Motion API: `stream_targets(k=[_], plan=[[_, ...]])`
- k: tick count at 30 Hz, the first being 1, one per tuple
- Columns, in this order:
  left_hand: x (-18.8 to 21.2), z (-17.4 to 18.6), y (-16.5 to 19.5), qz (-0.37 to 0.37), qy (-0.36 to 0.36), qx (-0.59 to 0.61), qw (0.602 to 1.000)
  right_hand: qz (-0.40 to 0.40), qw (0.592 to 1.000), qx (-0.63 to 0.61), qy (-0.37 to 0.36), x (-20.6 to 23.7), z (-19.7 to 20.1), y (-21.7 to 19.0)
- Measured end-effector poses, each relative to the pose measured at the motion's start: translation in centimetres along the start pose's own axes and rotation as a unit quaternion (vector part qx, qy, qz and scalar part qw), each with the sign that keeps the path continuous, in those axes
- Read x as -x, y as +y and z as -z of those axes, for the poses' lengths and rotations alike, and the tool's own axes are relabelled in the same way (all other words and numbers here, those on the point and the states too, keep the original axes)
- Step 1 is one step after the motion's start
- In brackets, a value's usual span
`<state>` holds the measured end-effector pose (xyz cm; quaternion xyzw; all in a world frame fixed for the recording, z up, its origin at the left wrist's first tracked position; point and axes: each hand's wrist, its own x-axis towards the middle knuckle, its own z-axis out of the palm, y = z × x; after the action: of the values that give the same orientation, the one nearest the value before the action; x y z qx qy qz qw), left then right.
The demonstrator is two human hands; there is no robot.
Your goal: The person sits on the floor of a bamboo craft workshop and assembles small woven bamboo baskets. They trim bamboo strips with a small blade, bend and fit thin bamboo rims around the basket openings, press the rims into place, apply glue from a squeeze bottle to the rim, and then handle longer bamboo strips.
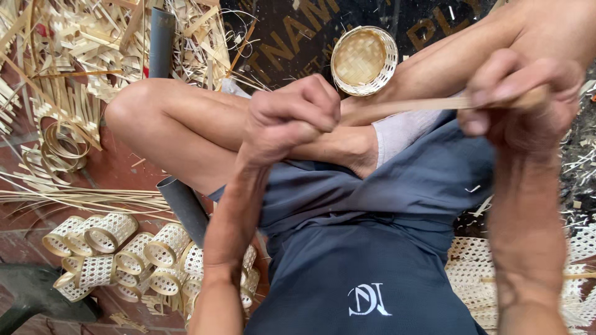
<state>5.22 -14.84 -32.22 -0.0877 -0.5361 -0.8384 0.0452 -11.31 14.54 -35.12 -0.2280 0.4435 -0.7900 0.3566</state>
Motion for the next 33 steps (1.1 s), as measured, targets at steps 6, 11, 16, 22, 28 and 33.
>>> stream_targets(k=[6, 11, 16, 22, 28, 33], plan=[[-0.8, 0.6, -2.9, -0.103, -0.13, -0.564, 0.809, 0.114, 0.77, 0.564, -0.277, -4.8, -2.8, -0.9], [-0.7, 1.2, -6.4, -0.135, -0.121, -0.668, 0.722, 0.19, 0.675, 0.66, -0.268, -5.6, -2.0, 2.5], [-0.9, 1.0, -6.5, -0.151, -0.098, -0.679, 0.712, 0.208, 0.661, 0.672, -0.263, -5.1, -1.3, 3.4], [-0.8, 0.0, -7.1, -0.115, -0.083, -0.711, 0.689, 0.226, 0.637, 0.684, -0.274, -5.1, -1.5, 3.8], [-1.8, -1.7, -8.9, -0.024, 0.002, -0.732, 0.68, 0.23, 0.632, 0.684, -0.282, -4.9, -1.3, 3.8], [-2.4, -1.8, -9.0, 0.047, 0.034, -0.68, 0.731, 0.227, 0.631, 0.682, -0.29, -5.1, -1.4, 3.7]])
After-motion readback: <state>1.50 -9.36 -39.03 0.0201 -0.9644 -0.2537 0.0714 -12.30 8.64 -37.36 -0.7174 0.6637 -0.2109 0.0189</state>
